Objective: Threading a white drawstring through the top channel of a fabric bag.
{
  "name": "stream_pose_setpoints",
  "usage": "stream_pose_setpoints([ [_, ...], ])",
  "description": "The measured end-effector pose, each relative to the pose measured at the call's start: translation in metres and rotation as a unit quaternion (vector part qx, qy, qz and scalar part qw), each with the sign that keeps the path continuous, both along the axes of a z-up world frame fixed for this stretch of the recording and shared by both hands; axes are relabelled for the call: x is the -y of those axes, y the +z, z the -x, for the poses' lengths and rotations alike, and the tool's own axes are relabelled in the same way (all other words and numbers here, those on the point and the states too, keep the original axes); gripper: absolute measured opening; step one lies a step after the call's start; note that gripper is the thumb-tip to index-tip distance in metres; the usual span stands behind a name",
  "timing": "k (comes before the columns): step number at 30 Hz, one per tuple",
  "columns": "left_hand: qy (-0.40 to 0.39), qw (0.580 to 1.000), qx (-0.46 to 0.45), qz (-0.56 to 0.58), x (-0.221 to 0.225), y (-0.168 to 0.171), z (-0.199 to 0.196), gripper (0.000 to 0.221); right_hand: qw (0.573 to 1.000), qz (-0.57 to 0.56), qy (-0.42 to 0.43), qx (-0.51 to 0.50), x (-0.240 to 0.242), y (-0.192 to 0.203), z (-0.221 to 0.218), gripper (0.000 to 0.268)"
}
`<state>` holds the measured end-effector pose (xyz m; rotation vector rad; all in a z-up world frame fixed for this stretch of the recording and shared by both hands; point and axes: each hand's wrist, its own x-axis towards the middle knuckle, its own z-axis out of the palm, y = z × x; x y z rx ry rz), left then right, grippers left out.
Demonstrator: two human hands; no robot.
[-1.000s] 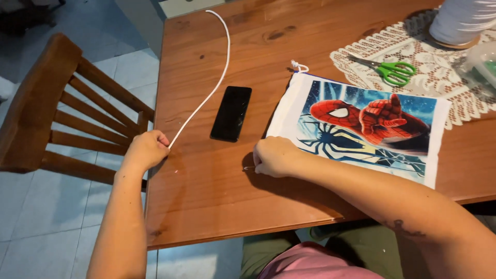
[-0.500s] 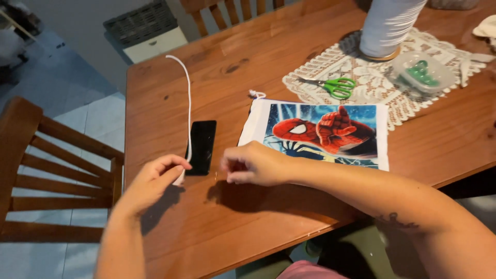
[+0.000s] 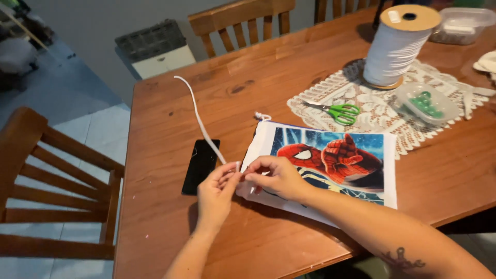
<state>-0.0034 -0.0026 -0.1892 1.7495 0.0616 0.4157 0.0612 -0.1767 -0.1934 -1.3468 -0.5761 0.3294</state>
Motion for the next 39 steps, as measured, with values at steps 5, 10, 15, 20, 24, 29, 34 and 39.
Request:
stream_pose_setpoints([
  [5, -0.012, 0.992, -0.033, 0.121, 0.012, 0.015, 0.019, 0.018, 0.998, 0.013, -0.001, 0.053, 0.006, 0.012, 0.008, 0.011],
  [10, -0.011, 0.993, -0.007, 0.121, 0.013, 0.029, 0.027, 0.019, 0.990, 0.046, -0.034, 0.127, 0.007, 0.018, 0.015, 0.004],
  [15, -0.058, 0.971, -0.040, 0.228, 0.008, 0.010, 0.022, 0.027, 0.989, 0.051, -0.042, 0.136, 0.009, 0.019, 0.019, 0.006],
  [20, -0.132, 0.916, -0.047, 0.377, 0.004, -0.007, 0.017, 0.016, 0.982, 0.063, -0.058, 0.171, 0.008, 0.023, 0.025, 0.003],
  [24, -0.141, 0.905, -0.060, 0.398, 0.004, -0.008, 0.017, 0.018, 0.985, 0.057, -0.056, 0.154, 0.008, 0.024, 0.027, 0.003],
  [29, -0.136, 0.904, -0.065, 0.400, 0.004, -0.009, 0.017, 0.017, 0.980, 0.089, -0.070, 0.161, 0.009, 0.020, 0.026, 0.003],
  [34, -0.134, 0.898, -0.075, 0.412, 0.005, -0.010, 0.017, 0.017, 0.979, 0.085, -0.064, 0.174, 0.010, 0.022, 0.025, 0.003],
  [39, -0.130, 0.900, -0.096, 0.406, 0.008, -0.007, 0.019, 0.025, 0.975, 0.096, -0.064, 0.191, 0.011, 0.023, 0.025, 0.007],
])
